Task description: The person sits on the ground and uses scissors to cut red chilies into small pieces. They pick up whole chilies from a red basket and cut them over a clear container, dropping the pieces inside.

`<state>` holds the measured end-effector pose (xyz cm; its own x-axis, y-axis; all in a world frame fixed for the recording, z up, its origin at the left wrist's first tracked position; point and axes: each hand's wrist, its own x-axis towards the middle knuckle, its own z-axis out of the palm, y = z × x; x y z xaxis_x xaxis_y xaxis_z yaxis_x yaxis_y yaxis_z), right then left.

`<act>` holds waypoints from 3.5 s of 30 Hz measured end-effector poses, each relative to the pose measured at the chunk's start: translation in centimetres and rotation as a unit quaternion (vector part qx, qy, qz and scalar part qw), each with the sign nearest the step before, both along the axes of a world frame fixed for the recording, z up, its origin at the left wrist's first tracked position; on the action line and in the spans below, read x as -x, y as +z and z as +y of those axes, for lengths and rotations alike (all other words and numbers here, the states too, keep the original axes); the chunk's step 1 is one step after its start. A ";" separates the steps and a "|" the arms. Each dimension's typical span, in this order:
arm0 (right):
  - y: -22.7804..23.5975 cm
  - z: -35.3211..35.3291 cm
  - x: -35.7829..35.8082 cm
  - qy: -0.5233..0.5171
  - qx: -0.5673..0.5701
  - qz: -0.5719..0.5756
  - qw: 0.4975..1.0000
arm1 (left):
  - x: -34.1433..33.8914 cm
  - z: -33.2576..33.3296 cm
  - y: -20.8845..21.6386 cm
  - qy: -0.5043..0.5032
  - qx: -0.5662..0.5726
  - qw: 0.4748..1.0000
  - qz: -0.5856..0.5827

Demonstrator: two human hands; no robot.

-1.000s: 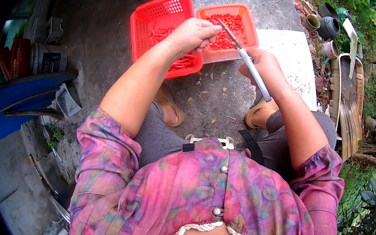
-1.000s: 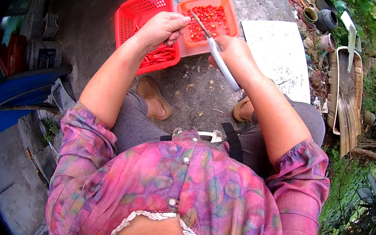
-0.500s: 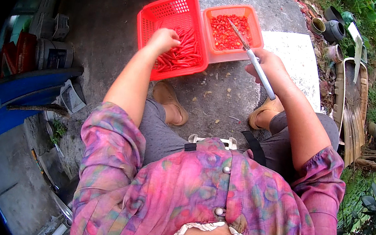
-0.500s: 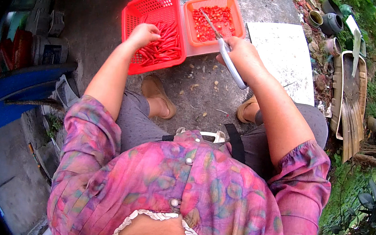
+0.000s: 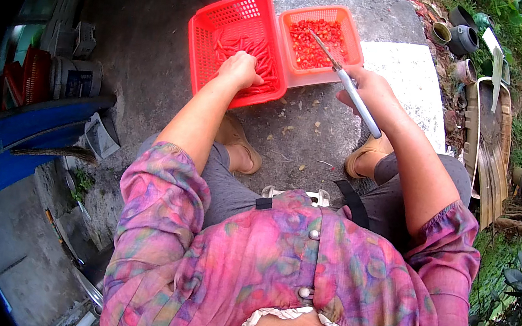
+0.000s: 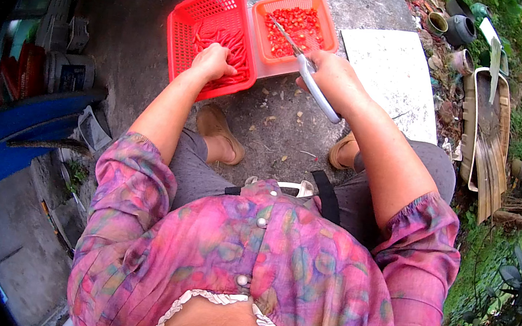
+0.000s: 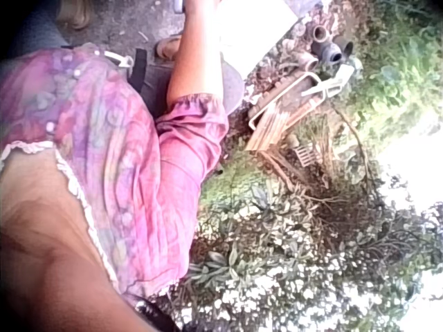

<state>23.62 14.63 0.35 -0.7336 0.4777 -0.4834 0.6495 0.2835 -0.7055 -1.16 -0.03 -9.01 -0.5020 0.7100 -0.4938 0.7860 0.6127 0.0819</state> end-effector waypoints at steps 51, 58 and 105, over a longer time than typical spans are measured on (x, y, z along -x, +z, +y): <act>0.1 -1.0 0.9 0.048 0.021 0.015 0.999 | 0.1 0.6 -0.2 0.071 -0.092 0.992 -0.054; 0.2 -0.6 0.3 0.031 0.013 0.019 0.999 | -1.1 1.1 -2.3 0.041 -0.064 0.996 0.035; 1.2 -1.0 0.5 0.011 0.062 0.061 0.996 | -3.9 3.7 7.2 0.171 -0.343 0.766 -0.517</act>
<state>23.17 13.67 1.59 -0.7998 0.4028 -0.4450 0.5519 0.2021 -0.8091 2.71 3.63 -1.80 -0.3086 0.8947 -0.3231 -0.1123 0.3030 0.9464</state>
